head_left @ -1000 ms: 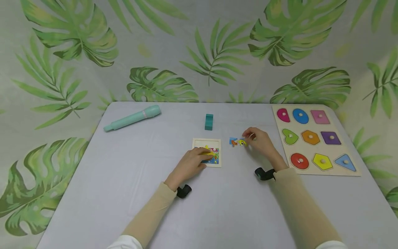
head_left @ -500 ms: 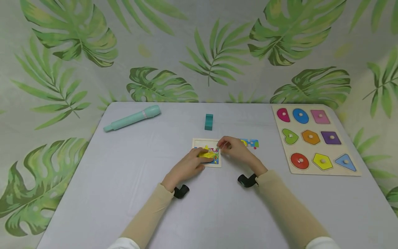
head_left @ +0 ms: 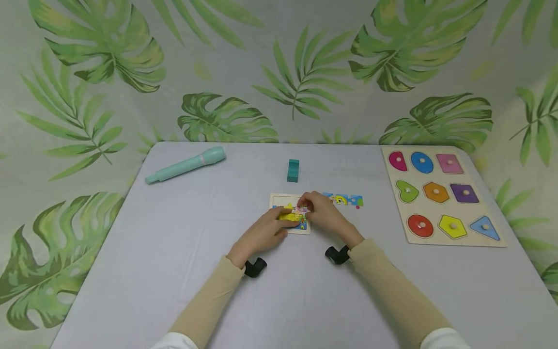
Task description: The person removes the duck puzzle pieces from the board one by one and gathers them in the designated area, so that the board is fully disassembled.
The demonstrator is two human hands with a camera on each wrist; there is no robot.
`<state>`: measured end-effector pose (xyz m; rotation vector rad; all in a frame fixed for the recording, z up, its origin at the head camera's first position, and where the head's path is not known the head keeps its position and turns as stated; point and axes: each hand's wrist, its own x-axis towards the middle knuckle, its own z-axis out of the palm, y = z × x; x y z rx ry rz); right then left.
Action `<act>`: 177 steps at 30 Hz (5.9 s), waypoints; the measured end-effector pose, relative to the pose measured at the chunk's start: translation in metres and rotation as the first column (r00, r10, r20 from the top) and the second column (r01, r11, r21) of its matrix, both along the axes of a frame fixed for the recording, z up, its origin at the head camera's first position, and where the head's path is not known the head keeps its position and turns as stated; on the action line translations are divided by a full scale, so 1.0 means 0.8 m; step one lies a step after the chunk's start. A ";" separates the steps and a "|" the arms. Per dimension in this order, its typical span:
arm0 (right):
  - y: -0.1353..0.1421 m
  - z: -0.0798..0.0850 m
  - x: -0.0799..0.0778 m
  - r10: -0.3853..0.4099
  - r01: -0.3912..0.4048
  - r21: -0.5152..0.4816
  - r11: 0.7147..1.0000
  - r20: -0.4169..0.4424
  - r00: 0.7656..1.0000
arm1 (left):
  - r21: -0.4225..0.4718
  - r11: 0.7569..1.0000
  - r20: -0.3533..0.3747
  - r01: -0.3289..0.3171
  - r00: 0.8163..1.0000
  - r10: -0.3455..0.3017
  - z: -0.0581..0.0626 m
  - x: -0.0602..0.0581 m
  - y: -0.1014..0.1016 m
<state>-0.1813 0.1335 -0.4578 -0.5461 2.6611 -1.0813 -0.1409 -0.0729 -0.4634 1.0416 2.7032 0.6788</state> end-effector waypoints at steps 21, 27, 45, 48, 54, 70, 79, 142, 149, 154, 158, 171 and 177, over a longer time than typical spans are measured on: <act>0.023 -0.009 -0.008 -0.022 0.039 -0.219 0.975 0.078 0.997 | -0.029 1.000 -0.006 -0.012 1.000 0.011 0.004 0.000 0.001; 0.046 0.002 -0.010 -0.044 0.070 -0.237 0.969 0.115 0.992 | -0.050 0.998 0.011 -0.028 1.000 0.029 0.007 0.001 0.002; 0.157 0.006 0.004 -0.164 0.191 -0.155 0.969 0.169 0.972 | -0.023 0.999 0.017 -0.024 1.000 0.024 0.004 0.001 0.002; 0.165 0.004 0.007 -0.181 0.205 -0.130 0.970 0.174 0.968 | -0.017 0.999 0.030 -0.030 0.999 0.030 0.006 0.002 0.003; 0.171 -0.001 0.010 -0.206 0.216 -0.068 0.974 0.133 0.970 | -0.014 0.999 0.036 -0.034 0.999 0.034 0.005 0.002 0.003; 0.159 -0.003 0.011 -0.184 0.194 0.148 0.970 -0.078 0.980 | 0.010 1.000 -0.005 -0.017 1.000 0.017 0.003 0.002 0.000; 0.144 0.003 0.013 -0.200 0.204 0.033 0.978 -0.099 0.975 | 0.030 1.000 -0.032 0.000 0.999 0.001 -0.001 0.002 -0.005; 0.017 -0.003 -0.013 -0.092 0.113 -0.209 0.971 0.105 0.990 | -0.030 0.998 -0.049 -0.052 0.998 0.051 0.002 0.012 -0.015; 0.065 0.001 -0.009 -0.136 0.154 -0.165 0.974 0.112 0.984 | -0.009 0.998 -0.046 -0.060 0.997 0.059 0.001 0.013 -0.016; 0.099 -0.001 -0.004 -0.172 0.186 -0.131 0.974 0.109 0.979 | 0.000 0.998 -0.044 -0.058 0.997 0.058 0.000 0.013 -0.017; 0.118 -0.005 -0.003 -0.190 0.200 -0.109 0.974 0.091 0.978 | 0.003 0.998 -0.047 -0.058 0.997 0.058 -0.001 0.012 -0.016; 0.121 -0.007 0.002 -0.160 0.161 0.011 0.987 -0.044 0.986 | 0.004 0.998 -0.044 -0.065 0.997 0.065 -0.003 0.012 -0.016; 0.117 -0.008 0.003 -0.138 0.143 0.059 0.988 -0.082 0.987 | 0.011 0.998 -0.048 -0.065 0.997 0.065 -0.006 0.012 -0.017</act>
